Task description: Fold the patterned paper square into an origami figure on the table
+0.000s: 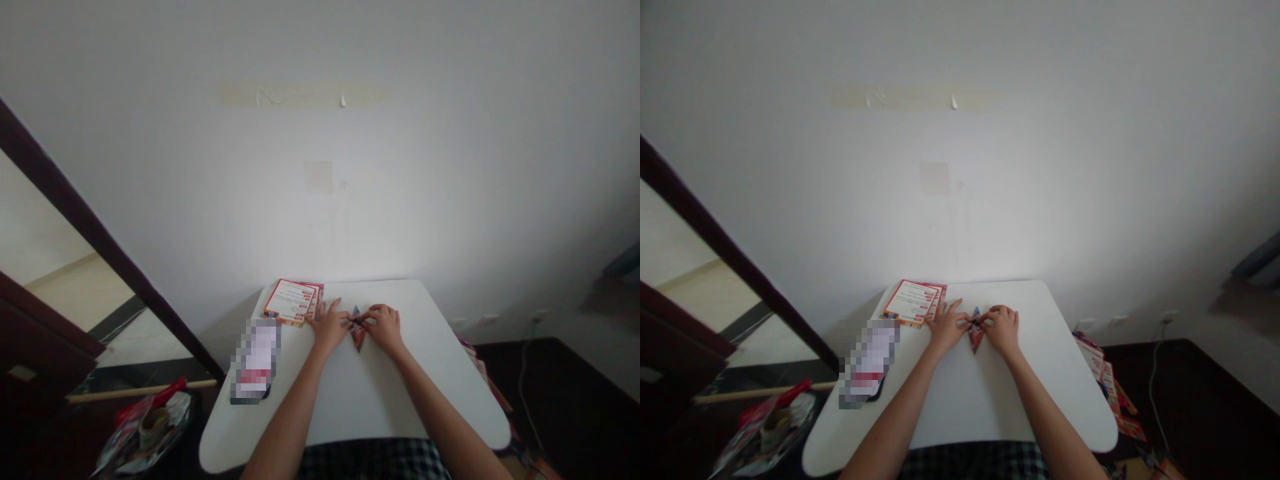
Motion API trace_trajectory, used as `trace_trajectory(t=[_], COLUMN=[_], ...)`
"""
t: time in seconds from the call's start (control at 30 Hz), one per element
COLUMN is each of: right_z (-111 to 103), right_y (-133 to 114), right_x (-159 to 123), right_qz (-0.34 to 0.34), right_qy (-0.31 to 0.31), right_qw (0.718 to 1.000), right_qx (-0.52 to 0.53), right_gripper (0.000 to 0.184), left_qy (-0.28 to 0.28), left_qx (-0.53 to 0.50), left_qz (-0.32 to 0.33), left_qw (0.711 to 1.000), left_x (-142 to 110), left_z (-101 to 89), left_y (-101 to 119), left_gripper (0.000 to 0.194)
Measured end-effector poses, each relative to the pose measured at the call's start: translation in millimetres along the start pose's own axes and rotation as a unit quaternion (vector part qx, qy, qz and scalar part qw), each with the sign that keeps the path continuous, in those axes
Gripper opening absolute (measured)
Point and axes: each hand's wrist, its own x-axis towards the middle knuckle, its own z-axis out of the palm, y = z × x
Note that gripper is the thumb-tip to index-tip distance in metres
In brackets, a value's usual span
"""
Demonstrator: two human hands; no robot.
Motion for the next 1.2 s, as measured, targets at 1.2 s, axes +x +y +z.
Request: trace_trajectory(t=[1.2], right_z=[-11.5], right_y=[7.5], right_x=[-12.3], right_qz=[-0.091], right_qy=[-0.004], right_qw=[0.995], right_qx=[-0.041], right_gripper=[0.023], left_qy=[0.036], left_qx=[0.013], left_qz=[0.055], left_qw=[0.998], left_x=[-8.9], left_z=[-5.6], left_y=[-9.6], left_gripper=[0.022])
